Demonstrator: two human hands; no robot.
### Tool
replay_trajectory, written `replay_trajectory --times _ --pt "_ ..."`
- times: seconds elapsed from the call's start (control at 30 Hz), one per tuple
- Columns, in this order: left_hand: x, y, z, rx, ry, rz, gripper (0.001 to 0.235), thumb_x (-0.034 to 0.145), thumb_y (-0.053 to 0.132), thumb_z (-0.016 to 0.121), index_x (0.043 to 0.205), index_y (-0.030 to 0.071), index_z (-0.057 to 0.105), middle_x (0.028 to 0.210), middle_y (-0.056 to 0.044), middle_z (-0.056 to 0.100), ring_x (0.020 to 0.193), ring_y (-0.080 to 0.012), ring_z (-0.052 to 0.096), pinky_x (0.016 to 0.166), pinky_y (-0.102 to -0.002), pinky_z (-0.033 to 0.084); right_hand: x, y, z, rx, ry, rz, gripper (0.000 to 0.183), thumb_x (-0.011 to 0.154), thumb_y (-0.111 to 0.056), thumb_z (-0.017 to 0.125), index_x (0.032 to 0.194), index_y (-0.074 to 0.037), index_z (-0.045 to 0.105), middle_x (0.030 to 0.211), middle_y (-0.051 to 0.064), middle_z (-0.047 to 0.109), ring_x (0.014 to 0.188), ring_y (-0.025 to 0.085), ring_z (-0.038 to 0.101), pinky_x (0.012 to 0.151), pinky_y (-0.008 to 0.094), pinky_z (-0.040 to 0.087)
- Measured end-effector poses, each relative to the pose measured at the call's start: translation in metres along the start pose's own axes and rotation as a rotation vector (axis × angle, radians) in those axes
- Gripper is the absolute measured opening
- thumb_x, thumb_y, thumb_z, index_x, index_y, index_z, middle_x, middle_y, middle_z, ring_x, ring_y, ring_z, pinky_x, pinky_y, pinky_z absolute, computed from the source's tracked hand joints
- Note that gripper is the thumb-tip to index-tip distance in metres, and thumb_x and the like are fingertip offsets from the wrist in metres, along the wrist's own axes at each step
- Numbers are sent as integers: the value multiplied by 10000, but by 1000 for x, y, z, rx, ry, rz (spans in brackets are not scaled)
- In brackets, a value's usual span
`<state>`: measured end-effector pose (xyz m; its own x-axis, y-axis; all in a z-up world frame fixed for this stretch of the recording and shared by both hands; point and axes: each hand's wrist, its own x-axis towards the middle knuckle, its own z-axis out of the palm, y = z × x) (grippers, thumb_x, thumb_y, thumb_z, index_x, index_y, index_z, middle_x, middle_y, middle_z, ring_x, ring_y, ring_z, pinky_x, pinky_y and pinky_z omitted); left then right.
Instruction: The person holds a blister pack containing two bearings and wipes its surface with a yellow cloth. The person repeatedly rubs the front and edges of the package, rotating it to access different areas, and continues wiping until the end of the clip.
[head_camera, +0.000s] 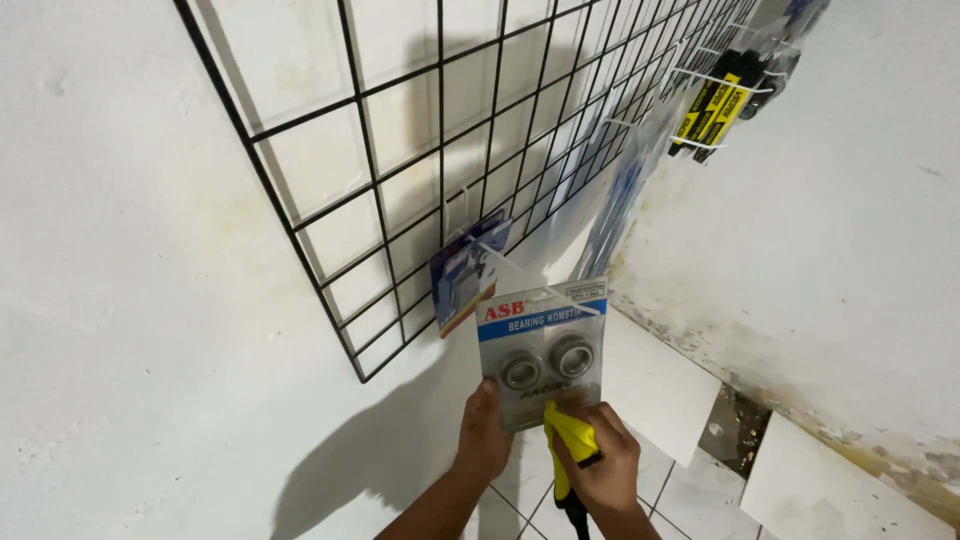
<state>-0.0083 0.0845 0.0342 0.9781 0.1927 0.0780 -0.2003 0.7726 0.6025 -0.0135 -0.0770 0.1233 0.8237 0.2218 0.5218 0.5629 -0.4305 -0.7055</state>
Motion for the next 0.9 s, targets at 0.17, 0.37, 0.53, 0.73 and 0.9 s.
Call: replay_trajectory --times 0.17,0.37,0.53,0.73,0.9 --pt "-7 12 9 126 -107 112 507 1085 396 386 1305 -34 542 1293 -196 629 1135 -248 590 979 -402 498 11 -7 6 -6 14 7 340 662 -3 851 988 -49 764 881 42 711 691 172 690 638 278 571" --pt "-6 20 -5 155 66 69 672 1010 536 411 1321 -44 549 1295 -212 639 1119 -279 597 957 -421 481 -8 11 22 36 -59 -22 328 671 -14 849 968 -61 719 975 32 753 818 190 733 746 290 583" --pt "-11 12 -8 56 -12 112 511 1066 413 444 1311 -20 562 1319 -182 626 1159 -253 585 1000 -414 484 -4 10 21 1 -47 -4 363 670 -25 855 1012 -78 745 874 28 702 700 177 685 651 280 559" --pt "-10 7 -15 50 39 74 495 1044 441 468 1252 1 562 1315 -183 619 1160 -266 573 1009 -431 470 -4 9 20 16 -44 -14 390 674 -8 841 1043 -81 738 885 42 684 720 191 676 669 294 555" --pt "-17 5 -10 170 82 95 409 1084 368 407 1094 -6 572 1214 -190 651 1063 -253 582 960 -411 480 -11 12 18 38 -81 22 397 677 9 845 1041 -93 724 937 36 702 783 180 710 694 289 587"
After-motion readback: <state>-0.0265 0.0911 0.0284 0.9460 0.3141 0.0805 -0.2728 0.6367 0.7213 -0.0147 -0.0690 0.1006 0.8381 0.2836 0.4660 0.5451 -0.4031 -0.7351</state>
